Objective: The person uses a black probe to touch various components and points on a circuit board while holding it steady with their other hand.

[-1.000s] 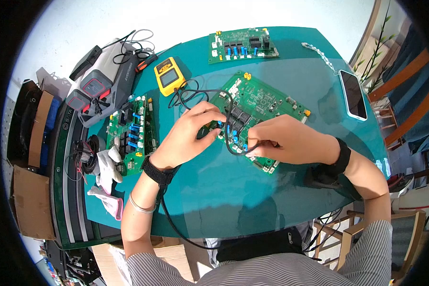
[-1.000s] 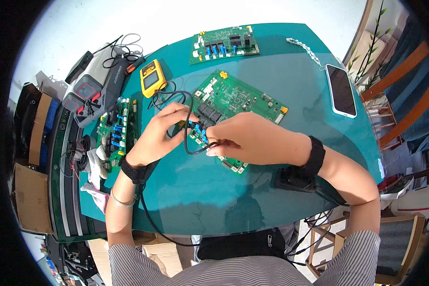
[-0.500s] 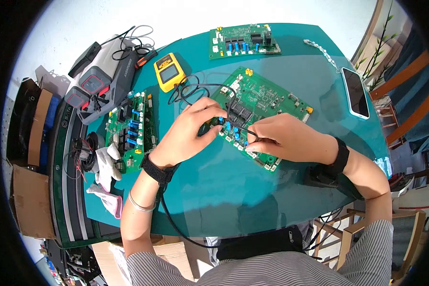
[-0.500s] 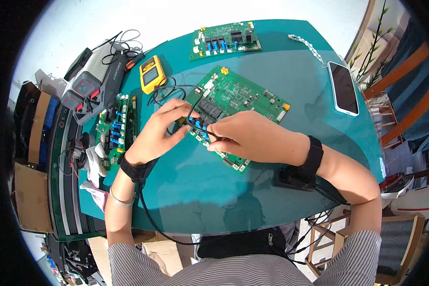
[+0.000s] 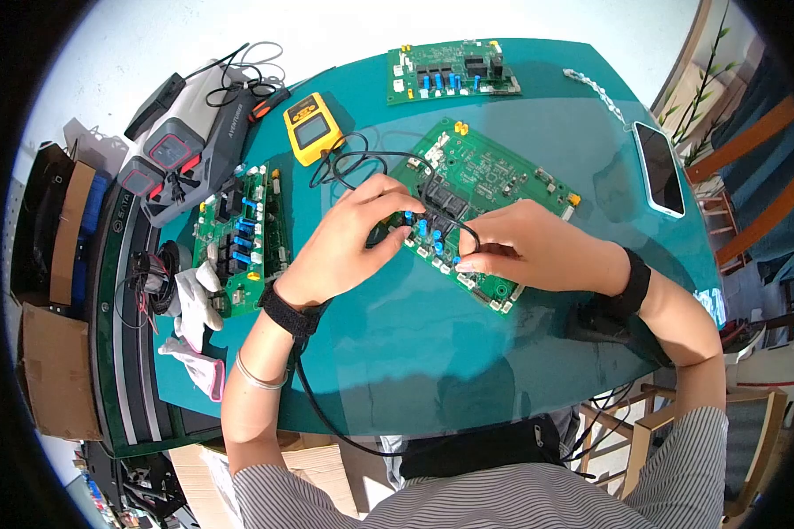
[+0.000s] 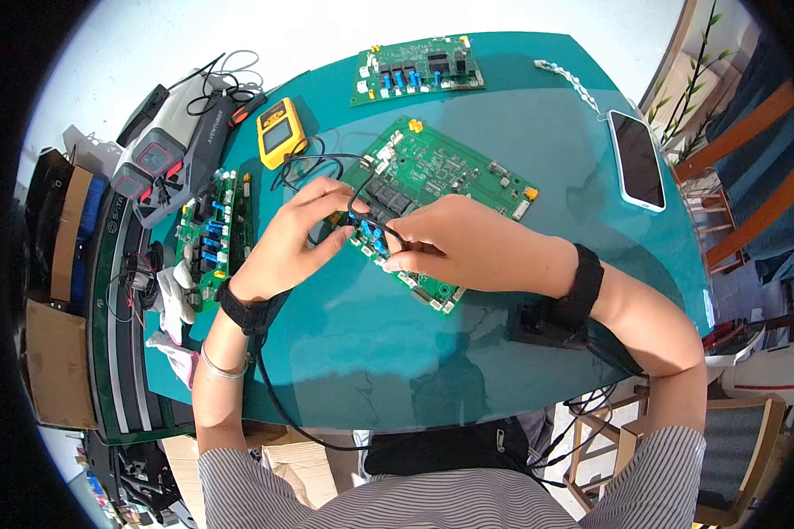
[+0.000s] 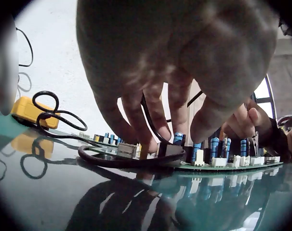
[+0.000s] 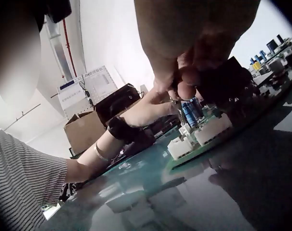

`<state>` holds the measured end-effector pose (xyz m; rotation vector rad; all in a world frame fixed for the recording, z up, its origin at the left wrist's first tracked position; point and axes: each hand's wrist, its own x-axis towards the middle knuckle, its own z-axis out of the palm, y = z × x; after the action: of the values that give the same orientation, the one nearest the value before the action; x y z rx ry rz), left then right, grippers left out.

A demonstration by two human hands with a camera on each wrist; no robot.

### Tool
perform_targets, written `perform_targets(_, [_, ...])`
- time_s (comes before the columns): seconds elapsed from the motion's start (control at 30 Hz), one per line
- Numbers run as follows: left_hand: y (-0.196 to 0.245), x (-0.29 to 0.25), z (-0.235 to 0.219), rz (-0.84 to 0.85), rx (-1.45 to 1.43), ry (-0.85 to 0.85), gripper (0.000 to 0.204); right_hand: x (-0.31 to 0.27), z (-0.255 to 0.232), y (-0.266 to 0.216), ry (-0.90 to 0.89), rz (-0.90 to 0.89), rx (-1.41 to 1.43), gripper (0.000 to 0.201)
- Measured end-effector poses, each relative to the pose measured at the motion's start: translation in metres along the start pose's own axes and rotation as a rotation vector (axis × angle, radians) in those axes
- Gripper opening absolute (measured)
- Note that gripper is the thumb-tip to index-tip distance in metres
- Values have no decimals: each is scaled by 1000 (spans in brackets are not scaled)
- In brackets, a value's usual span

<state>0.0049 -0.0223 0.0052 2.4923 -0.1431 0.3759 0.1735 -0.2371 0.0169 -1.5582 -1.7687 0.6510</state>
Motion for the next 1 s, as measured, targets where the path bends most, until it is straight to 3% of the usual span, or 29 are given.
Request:
perform_targets(0.33, [1,-1,2,-15,32,6,33,-1,7,4,93,-90,-93,23])
perform_targets(0.63, [2,-1,3,5,36,16,30,-1,3,1,17,16,-4,22])
perform_targets(0.83, [3,0,2,-17,49,5,35,-2,14,6,133,-115,-134,20])
perform_targets(0.93, [3,0,2,-18,59,5,34,-2,10,2,118,-86,-92,21])
perform_targets(1.0, [3,0,3,10,63,15,32,-1,3,-3,35,31,-23,21])
